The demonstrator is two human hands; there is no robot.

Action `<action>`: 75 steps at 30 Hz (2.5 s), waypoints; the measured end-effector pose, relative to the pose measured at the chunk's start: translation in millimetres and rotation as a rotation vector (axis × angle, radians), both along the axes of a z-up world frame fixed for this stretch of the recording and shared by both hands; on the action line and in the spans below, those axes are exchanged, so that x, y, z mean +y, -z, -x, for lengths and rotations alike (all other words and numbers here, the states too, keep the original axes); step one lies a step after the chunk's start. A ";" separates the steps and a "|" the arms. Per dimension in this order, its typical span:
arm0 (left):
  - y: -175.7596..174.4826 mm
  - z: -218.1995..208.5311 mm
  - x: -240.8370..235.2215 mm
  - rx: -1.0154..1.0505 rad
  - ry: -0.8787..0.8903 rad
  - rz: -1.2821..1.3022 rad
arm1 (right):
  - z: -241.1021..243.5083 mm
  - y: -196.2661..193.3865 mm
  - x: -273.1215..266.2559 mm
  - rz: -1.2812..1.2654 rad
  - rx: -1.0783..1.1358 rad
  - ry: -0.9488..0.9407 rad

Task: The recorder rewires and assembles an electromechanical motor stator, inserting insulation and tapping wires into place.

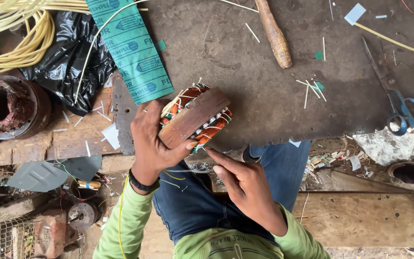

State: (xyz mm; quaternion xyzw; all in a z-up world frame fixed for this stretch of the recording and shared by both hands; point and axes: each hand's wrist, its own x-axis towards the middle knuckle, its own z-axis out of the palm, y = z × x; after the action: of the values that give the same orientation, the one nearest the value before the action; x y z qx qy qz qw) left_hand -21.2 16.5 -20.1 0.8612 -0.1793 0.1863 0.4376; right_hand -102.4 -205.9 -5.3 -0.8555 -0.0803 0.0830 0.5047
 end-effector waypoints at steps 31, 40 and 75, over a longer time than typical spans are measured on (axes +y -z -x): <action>0.4 -2.8 -2.7 0.048 0.035 0.114 | -7.5 -7.5 -1.9 0.112 0.008 -0.054; -0.5 -1.8 -2.8 0.058 0.043 0.127 | -9.8 -19.0 -0.7 0.092 -0.057 -0.030; -4.7 -12.7 -12.3 -0.026 0.029 0.192 | -16.1 -3.6 26.0 0.093 -0.433 0.110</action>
State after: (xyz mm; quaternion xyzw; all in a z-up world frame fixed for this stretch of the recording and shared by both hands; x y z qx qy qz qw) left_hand -8.5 4.2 -15.3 0.8101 -0.1786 0.2074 0.5185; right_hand -86.3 -179.9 -1.7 -0.8789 -0.1359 -0.1264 0.4395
